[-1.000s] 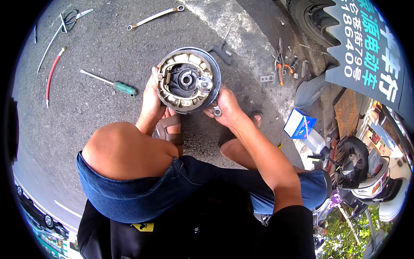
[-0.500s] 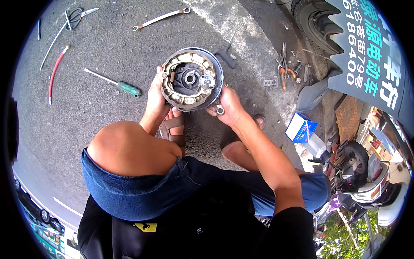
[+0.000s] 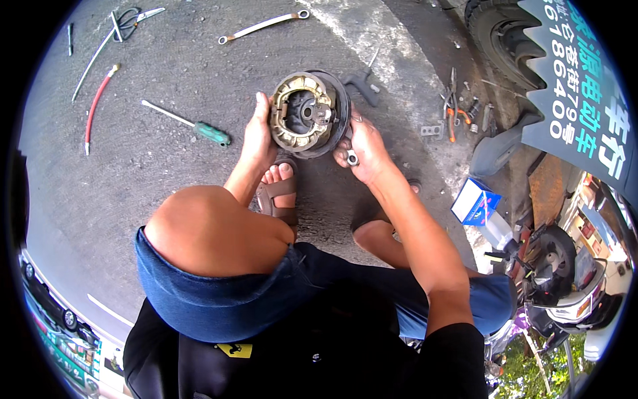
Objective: The person works on a motorcycle brake assembly by hand, removing components from the wheel hub, cleaning the housing with a cloth, and handling the brake shoes to reassemble the mechanism.
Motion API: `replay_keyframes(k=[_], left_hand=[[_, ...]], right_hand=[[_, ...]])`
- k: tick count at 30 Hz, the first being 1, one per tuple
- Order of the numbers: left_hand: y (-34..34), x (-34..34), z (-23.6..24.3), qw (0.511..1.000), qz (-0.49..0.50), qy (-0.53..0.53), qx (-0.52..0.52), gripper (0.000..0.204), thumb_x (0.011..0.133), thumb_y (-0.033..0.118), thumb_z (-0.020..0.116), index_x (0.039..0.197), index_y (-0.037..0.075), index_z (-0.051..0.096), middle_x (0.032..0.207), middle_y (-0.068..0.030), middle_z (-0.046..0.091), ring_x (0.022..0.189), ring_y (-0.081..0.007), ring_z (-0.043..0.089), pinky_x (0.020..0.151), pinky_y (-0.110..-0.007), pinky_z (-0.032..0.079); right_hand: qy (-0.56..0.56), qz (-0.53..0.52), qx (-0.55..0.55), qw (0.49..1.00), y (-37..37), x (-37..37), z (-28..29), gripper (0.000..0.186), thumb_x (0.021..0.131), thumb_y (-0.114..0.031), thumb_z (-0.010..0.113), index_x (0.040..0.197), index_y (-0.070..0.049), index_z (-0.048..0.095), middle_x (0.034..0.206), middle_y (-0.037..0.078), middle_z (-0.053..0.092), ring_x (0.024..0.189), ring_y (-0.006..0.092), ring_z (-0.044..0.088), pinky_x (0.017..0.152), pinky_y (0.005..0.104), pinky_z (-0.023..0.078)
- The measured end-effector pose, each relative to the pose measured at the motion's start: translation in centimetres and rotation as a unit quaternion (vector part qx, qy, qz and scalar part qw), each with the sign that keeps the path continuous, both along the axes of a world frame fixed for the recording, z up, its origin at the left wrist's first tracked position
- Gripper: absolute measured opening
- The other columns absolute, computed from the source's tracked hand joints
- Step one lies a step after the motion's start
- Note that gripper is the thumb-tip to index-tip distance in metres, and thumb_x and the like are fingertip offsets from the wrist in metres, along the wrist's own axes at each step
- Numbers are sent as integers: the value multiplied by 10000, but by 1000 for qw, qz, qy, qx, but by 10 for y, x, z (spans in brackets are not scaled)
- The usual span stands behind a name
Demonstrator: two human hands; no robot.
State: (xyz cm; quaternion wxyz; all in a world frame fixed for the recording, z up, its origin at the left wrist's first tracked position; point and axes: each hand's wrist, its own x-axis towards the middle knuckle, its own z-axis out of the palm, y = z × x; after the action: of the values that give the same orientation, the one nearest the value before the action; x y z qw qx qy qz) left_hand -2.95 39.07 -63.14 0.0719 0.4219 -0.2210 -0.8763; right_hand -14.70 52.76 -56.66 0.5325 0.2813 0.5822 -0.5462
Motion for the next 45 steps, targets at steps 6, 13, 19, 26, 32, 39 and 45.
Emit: replay_keyframes(k=[6, 13, 19, 26, 32, 39, 45], left_hand=[[1, 11, -11, 974, -55, 9, -221, 767, 949, 489, 489, 1479, 10, 210, 1473, -204, 319, 1369, -292, 318, 1117, -390, 282], [-13, 22, -15, 850, -202, 38, -485, 1233, 592, 519, 849, 1498, 40, 164, 1476, -232, 235, 1379, -373, 275, 1129, -442, 276], [-18, 35, -19, 857, -198, 51, -473, 1289, 524, 507, 884, 1495, 42, 176, 1478, -230, 237, 1383, -377, 266, 1131, -449, 274], [-20, 38, -19, 863, -195, 54, -463, 1300, 503, 501, 893, 1492, 39, 188, 1478, -236, 242, 1391, -375, 253, 1137, -448, 257], [-25, 38, -18, 858, -204, 60, -468, 1277, 509, 490, 894, 1488, 43, 207, 1490, -224, 237, 1395, -374, 250, 1138, -453, 262], [-26, 24, -2, 767, -310, 54, -559, 1243, 509, 466, 895, 1490, 101, 225, 1512, -232, 202, 1391, -413, 245, 1121, -486, 298], [-24, 18, -3, 752, -318, 40, -576, 1266, 490, 468, 901, 1492, 103, 220, 1503, -244, 204, 1379, -435, 257, 1110, -496, 311]], right_hand=[[67, 74, 25, 995, -19, 8, -13, 435, 950, -545, 480, 831, -127, 517, 561, -22, 411, 401, 97, 380, 351, 263, 304], [110, 116, 16, 987, -32, 19, -12, 428, 975, -511, 450, 908, -100, 550, 563, -27, 415, 431, 78, 384, 375, 253, 301], [147, 169, 20, 974, -40, 29, -9, 396, 997, -470, 433, 945, -110, 588, 596, -46, 472, 439, 50, 369, 373, 234, 291], [167, 162, 9, 972, -41, 33, -11, 385, 997, -464, 438, 950, -114, 589, 584, -54, 464, 423, 43, 362, 363, 231, 278], [144, 153, 4, 978, -38, 28, -12, 375, 991, -465, 454, 942, -117, 585, 588, -43, 469, 424, 53, 379, 368, 240, 291], [58, 103, 22, 993, -14, 2, -21, 430, 930, -547, 521, 857, -125, 553, 568, -21, 445, 436, 95, 419, 384, 256, 321], [58, 83, 39, 994, -16, 3, -23, 412, 929, -528, 539, 849, -125, 560, 584, -18, 454, 444, 99, 426, 388, 266, 326]])
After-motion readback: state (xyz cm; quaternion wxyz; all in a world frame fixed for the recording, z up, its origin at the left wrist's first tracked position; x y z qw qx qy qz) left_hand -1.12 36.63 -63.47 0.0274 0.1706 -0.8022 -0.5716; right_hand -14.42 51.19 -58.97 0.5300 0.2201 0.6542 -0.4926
